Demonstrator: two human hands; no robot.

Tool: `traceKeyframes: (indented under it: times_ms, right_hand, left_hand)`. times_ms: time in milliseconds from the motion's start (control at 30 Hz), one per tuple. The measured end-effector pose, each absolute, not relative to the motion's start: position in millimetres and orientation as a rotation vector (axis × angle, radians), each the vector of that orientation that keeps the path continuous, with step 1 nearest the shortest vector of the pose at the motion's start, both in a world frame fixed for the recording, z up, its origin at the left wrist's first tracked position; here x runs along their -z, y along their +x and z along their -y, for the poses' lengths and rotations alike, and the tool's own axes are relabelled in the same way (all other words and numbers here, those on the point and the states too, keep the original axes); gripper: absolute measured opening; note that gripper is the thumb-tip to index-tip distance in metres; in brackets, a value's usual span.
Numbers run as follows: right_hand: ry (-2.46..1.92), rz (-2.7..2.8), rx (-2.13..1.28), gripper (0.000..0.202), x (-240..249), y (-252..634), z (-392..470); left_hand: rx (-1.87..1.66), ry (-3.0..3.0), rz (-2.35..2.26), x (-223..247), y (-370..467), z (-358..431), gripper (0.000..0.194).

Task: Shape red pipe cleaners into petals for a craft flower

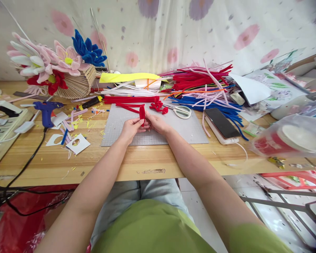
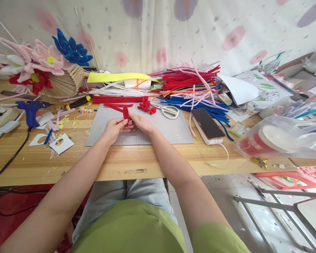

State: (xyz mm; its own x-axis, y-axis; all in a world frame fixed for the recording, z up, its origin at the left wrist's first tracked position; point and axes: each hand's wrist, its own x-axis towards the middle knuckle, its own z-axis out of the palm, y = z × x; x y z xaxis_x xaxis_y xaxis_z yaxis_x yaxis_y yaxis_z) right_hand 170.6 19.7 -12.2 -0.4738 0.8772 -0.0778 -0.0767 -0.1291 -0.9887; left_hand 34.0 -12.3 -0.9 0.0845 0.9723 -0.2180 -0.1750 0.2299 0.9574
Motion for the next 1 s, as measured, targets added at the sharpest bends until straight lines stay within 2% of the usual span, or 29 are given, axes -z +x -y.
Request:
traceKeyframes:
  times_ms: [67,300,467,600,800,900,1000]
  right_hand:
    - [-0.947,1.491,-1.647,0.050,12,173,-21]
    - [-1.055,1.741,-1.307,0.019,10,174,-23]
    - [-1.173,1.894,-0.910,0.011,7,169,-19]
    - [-1.137,1.998,-0.755,0.010,8,169,-16]
    - [-1.147,1.649,-1.078,0.023,11,171,-23]
    - [-1.045,1.500,-1.344,0.039,10,170,-24]
    - [-0.988,1.427,-1.469,0.038,11,169,-24]
  left_hand:
    - [-1.115,0.926,-1.143,-1,32,12,0.015]
    - [-1.190,0.977,-1.211,5,31,8,0.009]
    - [-1.231,1.205,-1.254,21,29,2,0.012]
    - [-1.149,1.432,-1.341,27,26,2,0.016]
    - [-1.047,1.527,-1.333,29,26,2,0.015]
    - [-1.016,1.541,-1.300,31,28,2,0.012]
    - [-1.021,1.449,-1.262,27,31,4,0.009]
